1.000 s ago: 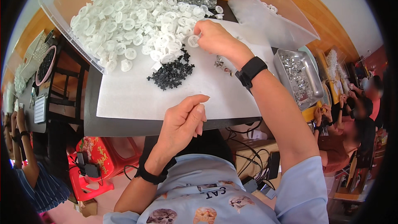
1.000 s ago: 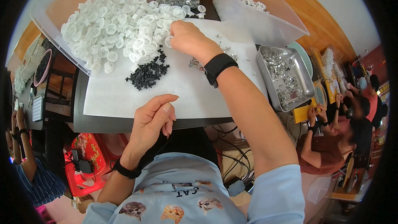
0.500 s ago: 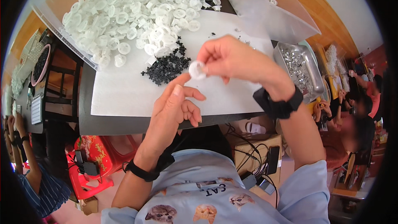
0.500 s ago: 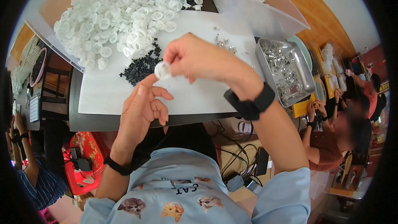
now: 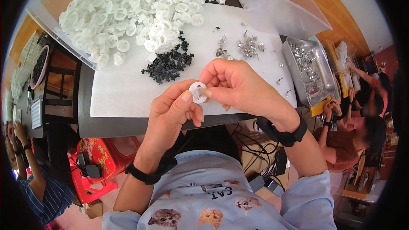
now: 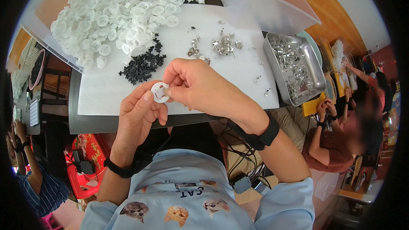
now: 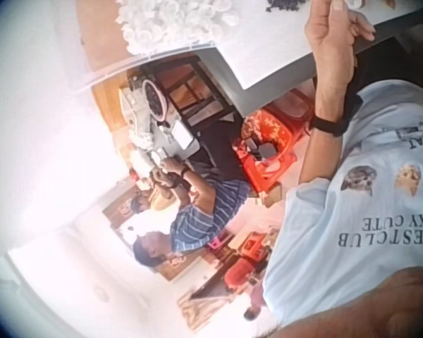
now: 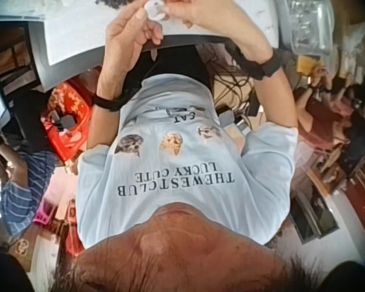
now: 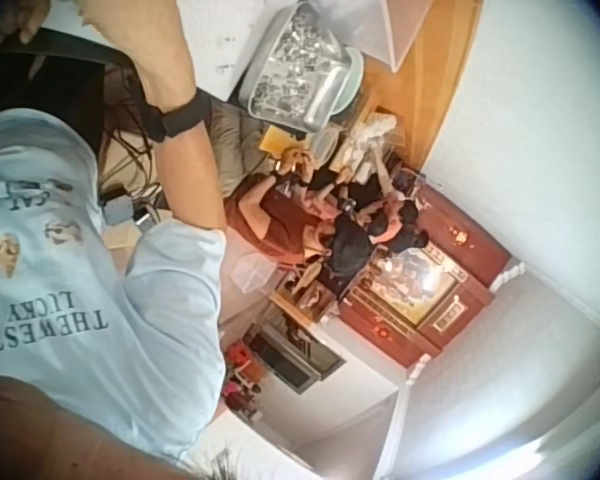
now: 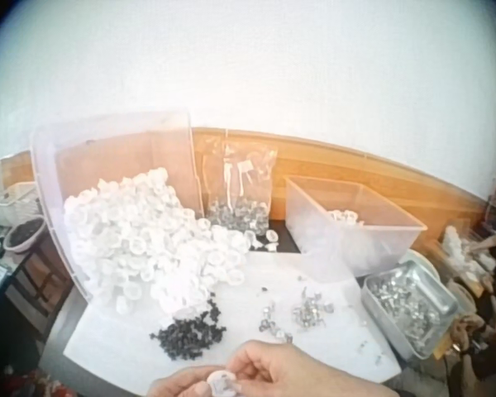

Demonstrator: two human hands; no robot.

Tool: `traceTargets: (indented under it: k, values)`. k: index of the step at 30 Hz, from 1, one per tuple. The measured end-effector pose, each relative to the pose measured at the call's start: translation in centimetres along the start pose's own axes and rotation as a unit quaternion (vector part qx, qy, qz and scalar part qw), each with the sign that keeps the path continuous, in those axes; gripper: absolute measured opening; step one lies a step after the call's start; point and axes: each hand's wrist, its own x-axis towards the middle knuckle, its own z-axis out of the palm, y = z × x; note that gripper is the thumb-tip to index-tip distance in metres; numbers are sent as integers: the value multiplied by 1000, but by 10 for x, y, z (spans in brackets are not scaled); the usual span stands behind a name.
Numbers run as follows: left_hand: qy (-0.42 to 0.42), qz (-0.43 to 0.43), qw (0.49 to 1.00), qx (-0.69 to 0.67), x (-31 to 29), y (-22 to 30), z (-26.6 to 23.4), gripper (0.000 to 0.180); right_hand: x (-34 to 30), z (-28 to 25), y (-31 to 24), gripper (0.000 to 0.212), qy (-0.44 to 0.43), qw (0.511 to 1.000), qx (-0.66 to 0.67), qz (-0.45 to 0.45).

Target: Manually assembling small white plastic components by inserting metal pins and black plastic parts.

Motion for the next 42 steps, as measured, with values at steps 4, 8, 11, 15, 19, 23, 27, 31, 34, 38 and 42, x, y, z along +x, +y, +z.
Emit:
traceTargets:
  k: [4, 8, 11, 15, 19, 23, 27, 31, 34, 38, 42]
  values:
    - [38, 9, 999, 10, -2, 1, 2, 34, 2, -27, 3, 9, 86, 992, -85, -30]
    - [31, 2, 999, 20, 0, 2, 6, 33, 2, -70, 16, 12, 156, 947, -279, 2]
    - [44, -3, 998, 39, 0, 2, 7, 33, 4, -72, 23, 15, 157, 901, -403, -38]
    - [41, -3, 999, 30, 0, 2, 6, 33, 3, -59, 25, 16, 106, 896, -428, -55]
    - [47, -4, 998, 33, 0, 2, 6, 33, -4, -51, 20, 16, 105, 904, -409, -67]
    - [44, 2, 999, 28, 0, 2, 6, 34, -8, -53, 20, 15, 118, 902, -405, -88]
    - [27, -2, 999, 21, -1, 1, 2, 33, -7, -61, 22, 13, 136, 902, -404, -76]
    - [2, -6, 1000, 13, 0, 2, 0, 34, 1, -63, 20, 10, 137, 899, -409, -69]
    - [4, -1, 1000, 10, 1, 2, 2, 34, 12, -67, 20, 10, 115, 901, -413, -72]
    - [15, -3, 1000, 10, 1, 3, 2, 35, 25, -68, 20, 12, 105, 913, -392, -48]
    - [15, -4, 1000, 14, 1, 3, 3, 35, 34, -65, 20, 11, 113, 906, -405, -41]
